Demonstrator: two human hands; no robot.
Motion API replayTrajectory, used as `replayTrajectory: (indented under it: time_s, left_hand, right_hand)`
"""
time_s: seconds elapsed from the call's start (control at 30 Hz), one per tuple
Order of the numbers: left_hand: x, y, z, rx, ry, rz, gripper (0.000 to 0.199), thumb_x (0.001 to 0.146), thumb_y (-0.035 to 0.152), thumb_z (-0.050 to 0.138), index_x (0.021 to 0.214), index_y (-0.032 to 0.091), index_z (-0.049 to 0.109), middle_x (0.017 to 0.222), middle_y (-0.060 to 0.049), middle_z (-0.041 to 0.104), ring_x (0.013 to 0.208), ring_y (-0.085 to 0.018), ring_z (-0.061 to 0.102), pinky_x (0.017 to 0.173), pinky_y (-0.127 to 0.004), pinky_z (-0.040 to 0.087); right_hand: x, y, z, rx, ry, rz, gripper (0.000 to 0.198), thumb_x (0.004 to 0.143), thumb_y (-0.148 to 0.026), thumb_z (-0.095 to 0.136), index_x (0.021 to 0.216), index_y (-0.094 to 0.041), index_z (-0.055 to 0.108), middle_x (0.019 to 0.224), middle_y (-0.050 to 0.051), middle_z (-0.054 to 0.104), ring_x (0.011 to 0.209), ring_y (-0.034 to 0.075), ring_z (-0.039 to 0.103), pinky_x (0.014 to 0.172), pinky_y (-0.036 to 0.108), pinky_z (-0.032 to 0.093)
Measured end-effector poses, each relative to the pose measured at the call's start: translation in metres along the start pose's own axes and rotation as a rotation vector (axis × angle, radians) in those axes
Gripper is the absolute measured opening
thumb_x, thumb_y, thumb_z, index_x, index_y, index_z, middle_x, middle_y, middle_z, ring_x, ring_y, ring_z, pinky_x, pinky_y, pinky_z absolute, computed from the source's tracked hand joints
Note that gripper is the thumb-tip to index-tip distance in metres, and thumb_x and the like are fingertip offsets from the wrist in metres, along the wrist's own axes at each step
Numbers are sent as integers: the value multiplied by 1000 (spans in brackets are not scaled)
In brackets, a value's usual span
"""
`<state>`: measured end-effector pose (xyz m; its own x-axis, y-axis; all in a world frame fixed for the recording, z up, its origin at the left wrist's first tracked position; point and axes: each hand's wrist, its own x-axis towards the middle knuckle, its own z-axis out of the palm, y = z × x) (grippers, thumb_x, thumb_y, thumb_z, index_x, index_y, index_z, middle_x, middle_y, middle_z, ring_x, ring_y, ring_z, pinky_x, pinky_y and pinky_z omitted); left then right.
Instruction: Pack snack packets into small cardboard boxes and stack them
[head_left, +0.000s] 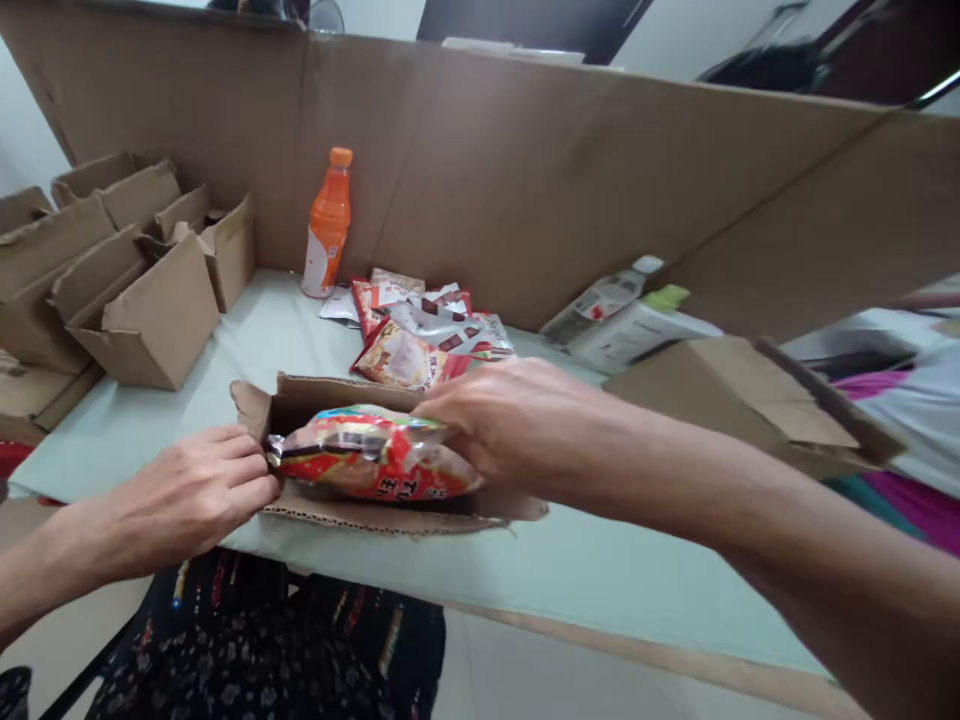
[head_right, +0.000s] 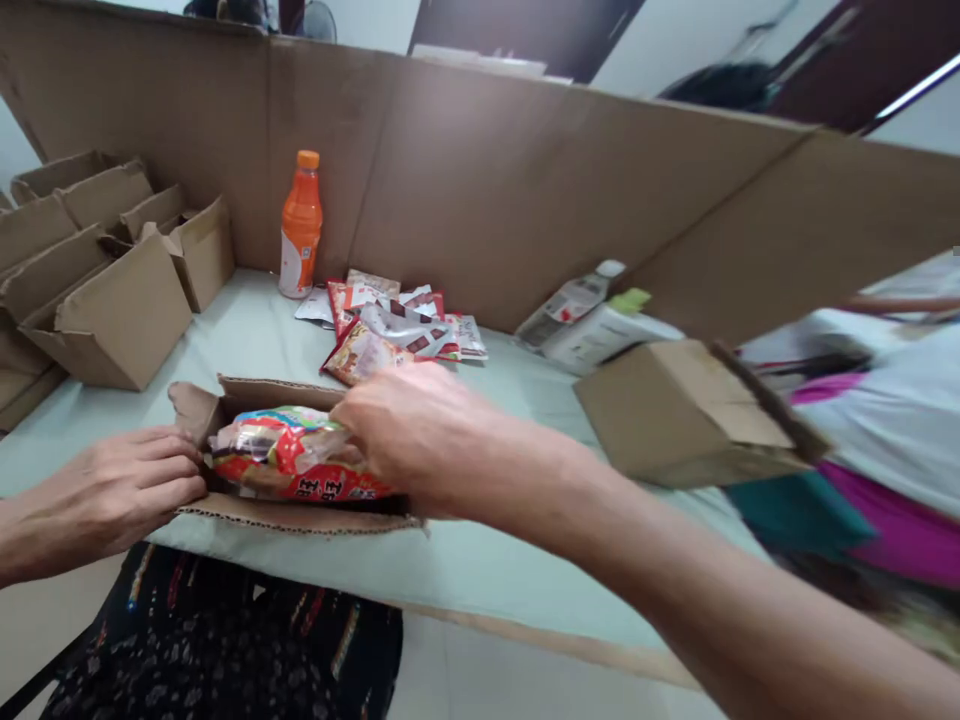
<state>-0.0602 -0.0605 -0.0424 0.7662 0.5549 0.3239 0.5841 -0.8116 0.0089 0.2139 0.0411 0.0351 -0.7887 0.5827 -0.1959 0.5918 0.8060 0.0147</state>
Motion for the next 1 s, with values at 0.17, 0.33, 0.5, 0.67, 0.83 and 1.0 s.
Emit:
replayTrajectory:
  time_s: [0.17,0.33,0.5,0.67,0.83,1.0]
  left_hand:
    - [4,1,4,8,9,7,36,107,10,40,81,14,64,74,-3,64,71,-19,54,72,-35,45]
    - [5,1,7,11,28,17,33,106,9,42,83,14,65,75,-3,64,75,-19,58,79,-36,47]
    - [4,-2,13,-31,103,22,27,105,8,44,93,13,67,80,-4,70,85,-20,66,91,-38,50]
    - [3,-5,21,-1,163,22,21,99,3,48,95,15,66,83,-4,73,88,-20,69,100,-40,51]
    - [-13,-3,26,16,265,-77,28,90,1,60,111,18,67,127,-12,70,130,-30,62,117,-54,46]
    - [-30,1,33,-119,404,-347,59,89,13,74,142,34,58,170,-5,32,149,-35,46,121,-57,46]
  right_hand:
    - [38,-24,28,-137,-231,34,23,85,-8,56,82,-17,78,72,9,74,59,17,60,55,30,33]
    - [50,-27,51,33,-301,-37,26,96,-15,53,102,-12,78,98,15,80,84,23,74,67,30,45]
    - [27,-10,46,32,-299,75,29,97,-25,57,120,-15,73,103,14,80,91,28,76,69,33,49]
    - [30,-8,61,-32,-317,91,23,92,-11,55,96,-13,78,85,15,79,79,25,76,66,32,50]
    - [4,3,53,103,-104,69,26,96,-26,61,116,-15,75,99,11,81,87,26,77,73,33,56]
    - [-71,31,45,223,514,186,29,105,-33,51,106,-25,79,99,4,82,84,21,76,76,33,59]
